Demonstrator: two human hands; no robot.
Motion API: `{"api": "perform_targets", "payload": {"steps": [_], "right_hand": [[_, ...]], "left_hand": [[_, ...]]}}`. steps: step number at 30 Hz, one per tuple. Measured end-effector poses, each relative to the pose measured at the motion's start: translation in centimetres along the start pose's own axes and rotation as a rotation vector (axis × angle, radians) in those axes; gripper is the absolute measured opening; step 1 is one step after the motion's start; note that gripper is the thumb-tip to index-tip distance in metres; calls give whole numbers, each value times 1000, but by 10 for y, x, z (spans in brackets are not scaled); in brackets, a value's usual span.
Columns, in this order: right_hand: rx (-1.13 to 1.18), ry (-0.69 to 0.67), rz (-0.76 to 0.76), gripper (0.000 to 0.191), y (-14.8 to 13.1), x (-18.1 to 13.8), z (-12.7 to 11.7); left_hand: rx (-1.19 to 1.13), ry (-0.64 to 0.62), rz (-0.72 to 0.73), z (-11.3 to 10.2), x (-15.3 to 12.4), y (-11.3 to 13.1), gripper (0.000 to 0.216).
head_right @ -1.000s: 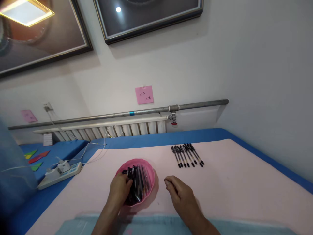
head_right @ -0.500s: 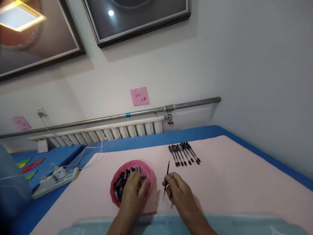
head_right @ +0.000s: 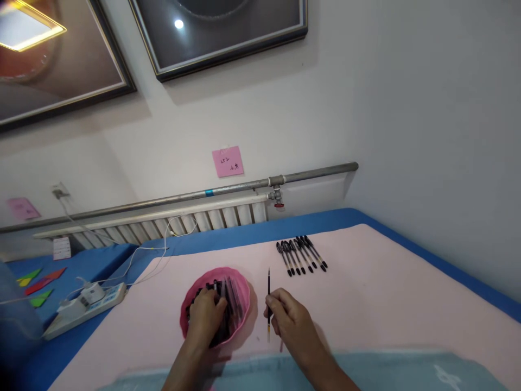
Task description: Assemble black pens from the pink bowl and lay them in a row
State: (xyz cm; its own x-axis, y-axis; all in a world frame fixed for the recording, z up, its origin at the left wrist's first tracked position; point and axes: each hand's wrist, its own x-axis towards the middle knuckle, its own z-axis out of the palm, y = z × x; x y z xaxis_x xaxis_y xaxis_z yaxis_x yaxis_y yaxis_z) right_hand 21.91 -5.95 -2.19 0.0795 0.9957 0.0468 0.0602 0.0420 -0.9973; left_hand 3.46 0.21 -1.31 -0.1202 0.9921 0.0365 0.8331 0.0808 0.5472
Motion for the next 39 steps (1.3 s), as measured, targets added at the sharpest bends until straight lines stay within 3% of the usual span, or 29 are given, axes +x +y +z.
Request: {"api": "perform_targets", "payload": {"steps": [4,8,9,11,16,24,36,39], "right_hand": [[-113,-118,-58,25,-3,-8,5],[-288,-287,-121,21,-3,-21,17],[-314,-310,-129,21,-1,-24,19],[-346,-330,-147,20,3,-26,22],[-375,-325,-162,22,11,-22,19],[-413,-294,-144,23,11,-22,16],[-269,-227,-38,14,6,-21,18],[-182,-219,10,9,0,-20,21]], "left_hand": [[-351,-24,-28,-9,-2,-5,29],[-1298,-140,-209,-10,-10,-4,17],[-1477,-165,-249,-9,-11,-4,18],[-1625,-184,-293,-9,-13,-2,16],[-1663,-183,-310,-9,-15,1,14],[-1599,-246,-256,-2,-21,5,28],[-1541,-251,-250,-1,-26,8,31],[-1510,-311,-248,6,-32,12,29]]}}
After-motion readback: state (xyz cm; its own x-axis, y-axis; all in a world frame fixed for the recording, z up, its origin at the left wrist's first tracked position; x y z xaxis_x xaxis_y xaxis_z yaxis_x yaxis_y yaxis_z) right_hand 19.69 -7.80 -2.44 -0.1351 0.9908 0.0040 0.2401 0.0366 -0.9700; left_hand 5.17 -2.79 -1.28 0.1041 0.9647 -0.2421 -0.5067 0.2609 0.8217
